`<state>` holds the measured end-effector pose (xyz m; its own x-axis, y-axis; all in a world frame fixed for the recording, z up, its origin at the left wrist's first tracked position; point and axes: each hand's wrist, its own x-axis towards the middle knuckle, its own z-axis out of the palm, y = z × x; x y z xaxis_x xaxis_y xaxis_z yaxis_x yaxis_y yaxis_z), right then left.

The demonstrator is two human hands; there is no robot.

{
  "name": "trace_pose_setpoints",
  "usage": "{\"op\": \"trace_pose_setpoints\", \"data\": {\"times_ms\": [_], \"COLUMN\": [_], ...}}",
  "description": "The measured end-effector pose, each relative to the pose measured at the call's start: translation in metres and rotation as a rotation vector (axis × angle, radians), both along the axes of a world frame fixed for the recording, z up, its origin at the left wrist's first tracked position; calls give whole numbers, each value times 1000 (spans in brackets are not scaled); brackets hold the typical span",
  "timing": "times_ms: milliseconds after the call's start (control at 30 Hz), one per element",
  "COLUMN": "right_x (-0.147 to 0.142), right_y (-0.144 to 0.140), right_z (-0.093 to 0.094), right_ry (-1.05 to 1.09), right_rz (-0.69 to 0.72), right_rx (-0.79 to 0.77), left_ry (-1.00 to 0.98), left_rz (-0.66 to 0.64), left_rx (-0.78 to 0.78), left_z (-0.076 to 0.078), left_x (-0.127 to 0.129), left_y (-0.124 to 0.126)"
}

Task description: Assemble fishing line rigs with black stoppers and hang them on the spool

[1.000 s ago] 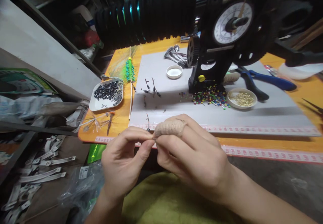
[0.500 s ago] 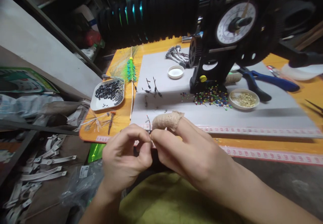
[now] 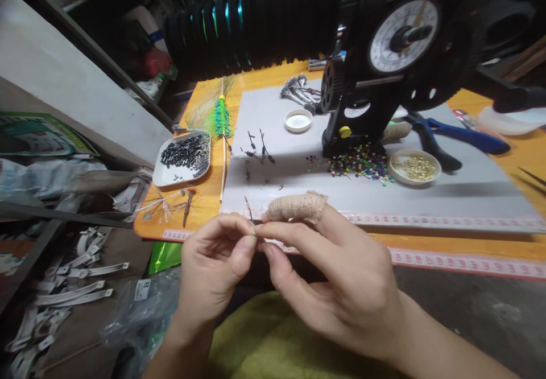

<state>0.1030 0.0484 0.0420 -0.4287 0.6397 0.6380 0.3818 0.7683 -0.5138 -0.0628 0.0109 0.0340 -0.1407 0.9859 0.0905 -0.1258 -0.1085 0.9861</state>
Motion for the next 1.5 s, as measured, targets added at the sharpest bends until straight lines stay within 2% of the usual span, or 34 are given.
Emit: {"op": "trace_pose_setpoints", "data": {"times_ms": [200,333,533,733,900,1000,1133,1333,1500], "right_x": [5,10,9,7,5,4,2,0,-1], "right_y": [2,3,2,3,2,1,1,0,-1], "right_z": [-4,-6,-7,-8,-10,-10,-9,-8,-6], "right_ry": [96,86,74,120,168,188,212,231,250], "right_rz": [34,31,42,83,108,125,123,152,178], "right_rx": [-182,-206,-246,-375,-445,-481,-508,-527,-553], "left_ry": [268,337,341,510,611,551,363,198,186], "left_rz": [43,51,9,-24,-4,55,124,123,144], "left_rx": [159,221,217,196,337,386,320,249,264], "left_z": [-9,-10,-9,-10,-8,-14,-22,-24,-25], "left_x": [-5,-9,-7,-10,-10,-7,0,7,8], "left_y": [-9,-9,-8,-8,-3,-3,-6,-7,-8]}}
